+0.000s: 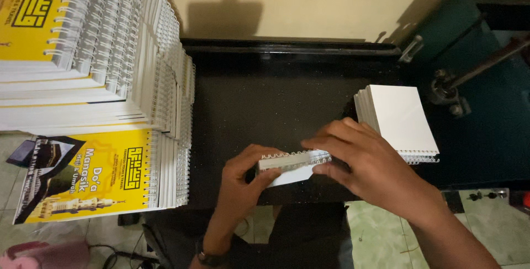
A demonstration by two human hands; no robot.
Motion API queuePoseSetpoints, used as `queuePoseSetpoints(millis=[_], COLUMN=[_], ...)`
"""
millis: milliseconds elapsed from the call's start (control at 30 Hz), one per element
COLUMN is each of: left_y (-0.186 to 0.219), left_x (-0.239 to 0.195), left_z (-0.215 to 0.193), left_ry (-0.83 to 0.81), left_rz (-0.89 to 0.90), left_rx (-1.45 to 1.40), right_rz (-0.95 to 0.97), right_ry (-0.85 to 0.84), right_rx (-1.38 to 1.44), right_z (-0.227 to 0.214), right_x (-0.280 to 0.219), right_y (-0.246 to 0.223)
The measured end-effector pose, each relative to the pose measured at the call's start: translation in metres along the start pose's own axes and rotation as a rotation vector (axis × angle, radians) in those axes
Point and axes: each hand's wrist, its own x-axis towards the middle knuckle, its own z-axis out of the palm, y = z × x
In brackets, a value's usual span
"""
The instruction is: The person repeatedly picks up a spiral-bound notebook from a stack on the right, flips it over to reveal a yellow cover, and places it onto a growing stack on the left. This process is repeated continuously throughout the video.
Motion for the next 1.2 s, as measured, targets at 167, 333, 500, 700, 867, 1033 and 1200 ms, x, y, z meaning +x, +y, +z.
queuePoseSetpoints(millis=[167,333,500,700,867,1033,1200], left_y=[-0.004,-0.029,-0.05,-0.039,-0.068,-0.067,-0.077], left_x=[-0.002,-0.011,-0.015,-0.001,-0.011,-0.019,-0.036], left_z=[0.005,0.011,0.018,0.019,0.026,0.016,0.012], left_ry=[0.056,0.048,0.113,0.12,0.138,0.092,-0.15], left_rz=[-0.011,-0.472,-0.577,-0.619,-0.301,-0.287,-0.271], left_rx=[0.025,-0.015,0.087,0.083,0.881,0.795,0.781], right_rz=[-0.066,-0.025,0.062,0.368,0.44,0.857,0.814], right_ry=[0.069,0.111,0.197,0.14,0.156,0.233,0.151], right_rx=[-0.034,-0.013,0.04,0.156,0.201,0.223,0.167], right_z=[0.007,0.012,0.025,0.089,0.136,0.131,0.168], right_x=[0.007,0.012,0.039,0.073,0.063,0.015,-0.017], right_y=[-0.005,0.005,0.047,0.118,0.15,0.089,0.051])
